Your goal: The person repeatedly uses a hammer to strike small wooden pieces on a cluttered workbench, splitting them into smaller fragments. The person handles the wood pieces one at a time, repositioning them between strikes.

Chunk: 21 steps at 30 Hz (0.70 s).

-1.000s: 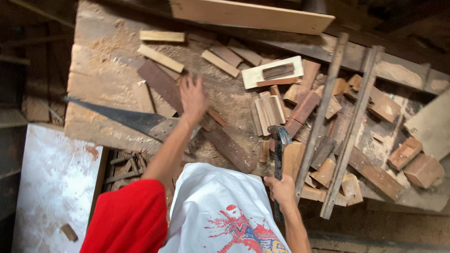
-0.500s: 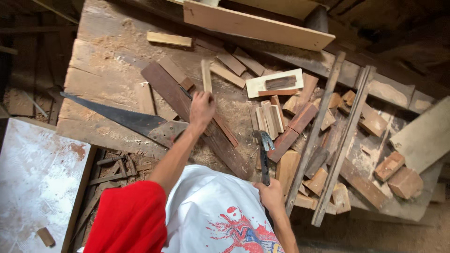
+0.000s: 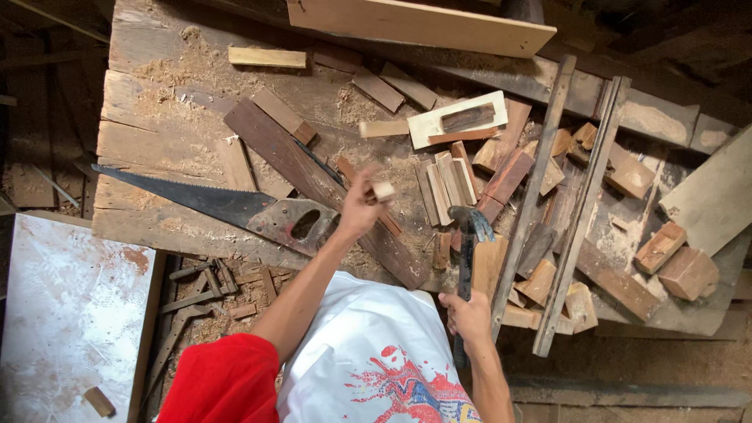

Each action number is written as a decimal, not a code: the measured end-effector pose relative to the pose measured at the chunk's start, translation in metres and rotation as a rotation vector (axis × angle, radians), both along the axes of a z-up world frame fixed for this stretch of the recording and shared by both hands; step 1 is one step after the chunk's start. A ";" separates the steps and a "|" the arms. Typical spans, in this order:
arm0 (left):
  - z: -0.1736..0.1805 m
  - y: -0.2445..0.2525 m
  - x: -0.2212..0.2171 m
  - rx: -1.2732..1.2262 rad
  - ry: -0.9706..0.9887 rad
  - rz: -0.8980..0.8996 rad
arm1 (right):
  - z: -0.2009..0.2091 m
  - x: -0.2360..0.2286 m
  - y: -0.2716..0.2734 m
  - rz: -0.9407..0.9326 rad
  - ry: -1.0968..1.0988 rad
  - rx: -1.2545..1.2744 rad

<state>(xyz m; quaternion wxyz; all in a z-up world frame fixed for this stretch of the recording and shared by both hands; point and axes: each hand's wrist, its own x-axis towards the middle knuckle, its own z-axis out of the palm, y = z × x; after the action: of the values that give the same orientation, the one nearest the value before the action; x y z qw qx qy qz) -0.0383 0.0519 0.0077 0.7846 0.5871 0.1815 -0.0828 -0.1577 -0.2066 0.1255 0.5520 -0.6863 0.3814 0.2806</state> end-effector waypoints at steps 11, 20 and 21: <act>-0.025 -0.052 0.027 0.350 -0.096 -0.428 | 0.011 0.008 0.003 0.149 -0.151 -0.058; -0.036 -0.058 0.039 0.410 -0.335 -0.420 | 0.036 0.015 -0.001 0.251 -0.599 0.122; -0.034 -0.057 0.039 0.395 -0.288 -0.438 | 0.033 0.014 -0.002 0.184 -0.650 0.218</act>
<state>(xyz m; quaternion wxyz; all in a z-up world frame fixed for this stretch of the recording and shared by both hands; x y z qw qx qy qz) 0.0010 -0.0054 -0.0261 0.6366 0.7587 -0.0492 -0.1291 -0.1442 -0.2082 0.1581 0.6872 -0.7081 0.0904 0.1352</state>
